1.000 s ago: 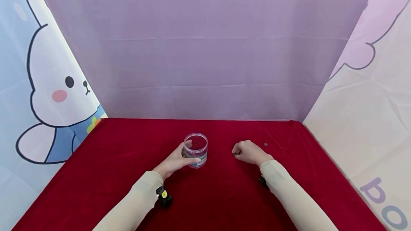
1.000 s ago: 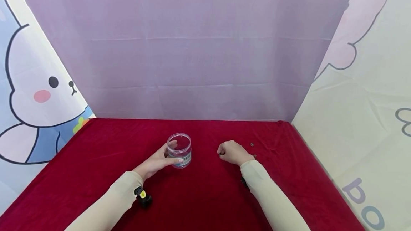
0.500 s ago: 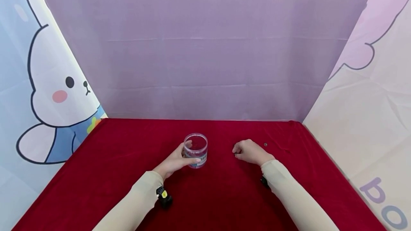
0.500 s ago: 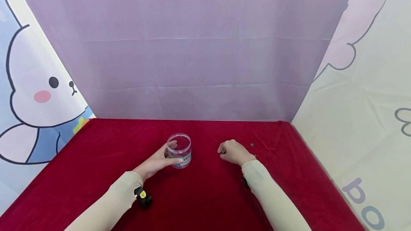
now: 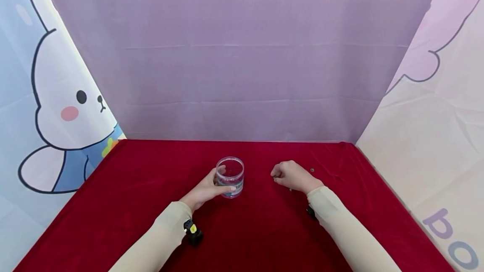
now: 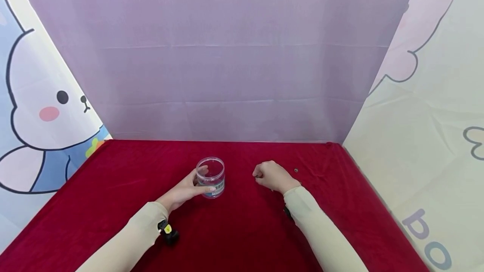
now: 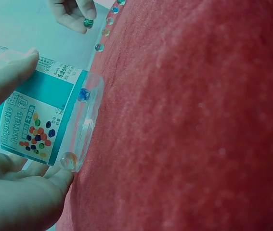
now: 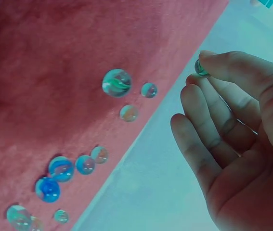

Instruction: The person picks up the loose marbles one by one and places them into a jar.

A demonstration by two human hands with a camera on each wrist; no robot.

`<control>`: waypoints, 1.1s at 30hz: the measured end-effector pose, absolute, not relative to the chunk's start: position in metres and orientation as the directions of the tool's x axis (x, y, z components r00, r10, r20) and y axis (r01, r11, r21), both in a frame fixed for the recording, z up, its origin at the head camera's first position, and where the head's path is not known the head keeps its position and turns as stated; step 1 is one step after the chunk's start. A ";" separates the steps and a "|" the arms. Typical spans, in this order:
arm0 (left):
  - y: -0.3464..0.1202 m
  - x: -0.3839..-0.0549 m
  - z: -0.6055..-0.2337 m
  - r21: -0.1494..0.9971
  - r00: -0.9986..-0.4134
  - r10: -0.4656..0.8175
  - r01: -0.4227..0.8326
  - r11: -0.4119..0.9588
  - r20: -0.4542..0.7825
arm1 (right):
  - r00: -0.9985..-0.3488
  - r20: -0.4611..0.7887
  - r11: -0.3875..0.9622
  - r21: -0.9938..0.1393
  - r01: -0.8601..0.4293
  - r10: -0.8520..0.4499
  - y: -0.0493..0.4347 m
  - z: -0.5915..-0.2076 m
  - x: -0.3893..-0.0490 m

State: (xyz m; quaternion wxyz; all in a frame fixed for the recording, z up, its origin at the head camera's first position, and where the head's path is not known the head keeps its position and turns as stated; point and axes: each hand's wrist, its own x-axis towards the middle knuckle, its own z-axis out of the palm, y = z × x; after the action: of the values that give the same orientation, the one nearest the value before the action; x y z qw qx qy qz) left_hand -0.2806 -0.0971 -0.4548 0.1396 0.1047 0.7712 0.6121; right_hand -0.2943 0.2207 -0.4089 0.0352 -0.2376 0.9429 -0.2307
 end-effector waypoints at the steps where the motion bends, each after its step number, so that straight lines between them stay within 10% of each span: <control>1: -0.097 -0.281 -0.455 0.973 -0.939 0.332 -0.009 0.229 -0.087 | -0.885 0.045 0.779 -0.455 -0.432 -0.464 0.220 -0.408 -0.294; 33: -0.098 -0.282 -0.457 0.975 -0.935 0.342 -0.016 0.221 -0.092 | -0.798 0.319 0.737 -0.315 -0.598 -0.511 0.197 -0.378 -0.285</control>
State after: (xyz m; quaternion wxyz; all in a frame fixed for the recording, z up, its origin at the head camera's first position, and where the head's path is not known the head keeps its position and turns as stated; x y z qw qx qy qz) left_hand -0.2819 -0.0985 -0.4568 0.1455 0.1064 0.7676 0.6150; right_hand -0.2851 0.1975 -0.3778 -0.1060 -0.2995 0.9259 -0.2044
